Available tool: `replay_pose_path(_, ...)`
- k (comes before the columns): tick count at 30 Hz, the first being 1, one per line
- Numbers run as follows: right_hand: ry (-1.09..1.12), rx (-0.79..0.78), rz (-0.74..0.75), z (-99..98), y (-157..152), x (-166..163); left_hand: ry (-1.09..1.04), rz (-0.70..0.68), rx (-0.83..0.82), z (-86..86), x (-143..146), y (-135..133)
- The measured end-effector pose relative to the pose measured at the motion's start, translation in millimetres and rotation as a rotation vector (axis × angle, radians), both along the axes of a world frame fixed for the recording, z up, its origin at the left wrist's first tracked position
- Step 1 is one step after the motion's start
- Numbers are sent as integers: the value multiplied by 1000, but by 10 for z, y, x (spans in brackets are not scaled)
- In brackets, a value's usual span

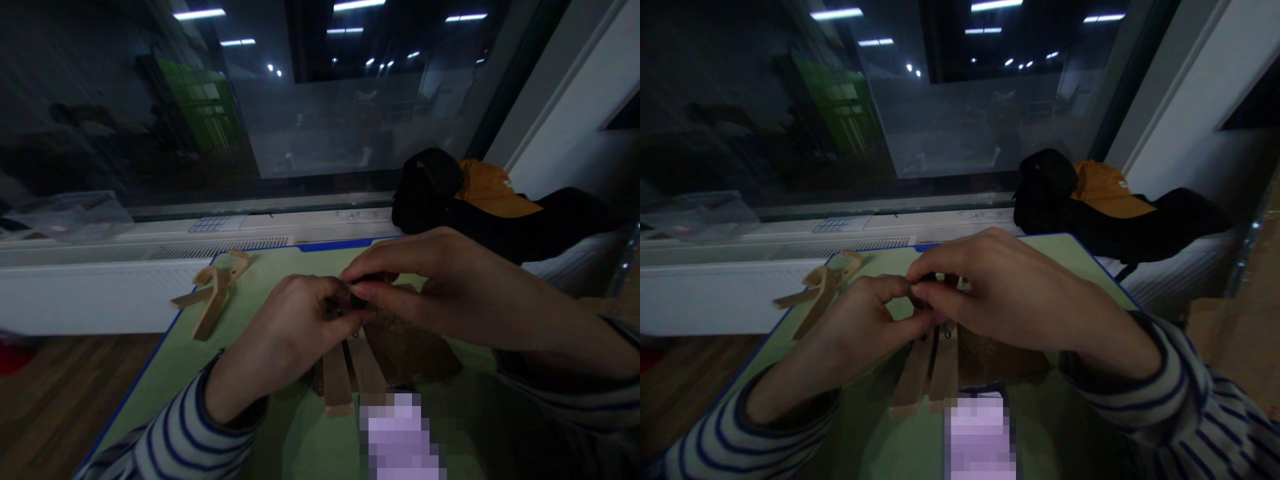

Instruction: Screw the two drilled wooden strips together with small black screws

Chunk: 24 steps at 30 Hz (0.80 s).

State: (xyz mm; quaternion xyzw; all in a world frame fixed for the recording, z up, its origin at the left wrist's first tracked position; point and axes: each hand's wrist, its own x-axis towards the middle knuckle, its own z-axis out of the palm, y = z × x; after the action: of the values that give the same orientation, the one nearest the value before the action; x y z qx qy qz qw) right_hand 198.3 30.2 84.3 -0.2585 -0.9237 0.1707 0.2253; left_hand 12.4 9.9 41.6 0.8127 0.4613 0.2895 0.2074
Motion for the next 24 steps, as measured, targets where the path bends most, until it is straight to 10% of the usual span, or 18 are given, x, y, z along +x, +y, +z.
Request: replay_pose_path(24, 38, 53, -47, -51, 27, -17, -85, -33, -150, 4, -9, -13)
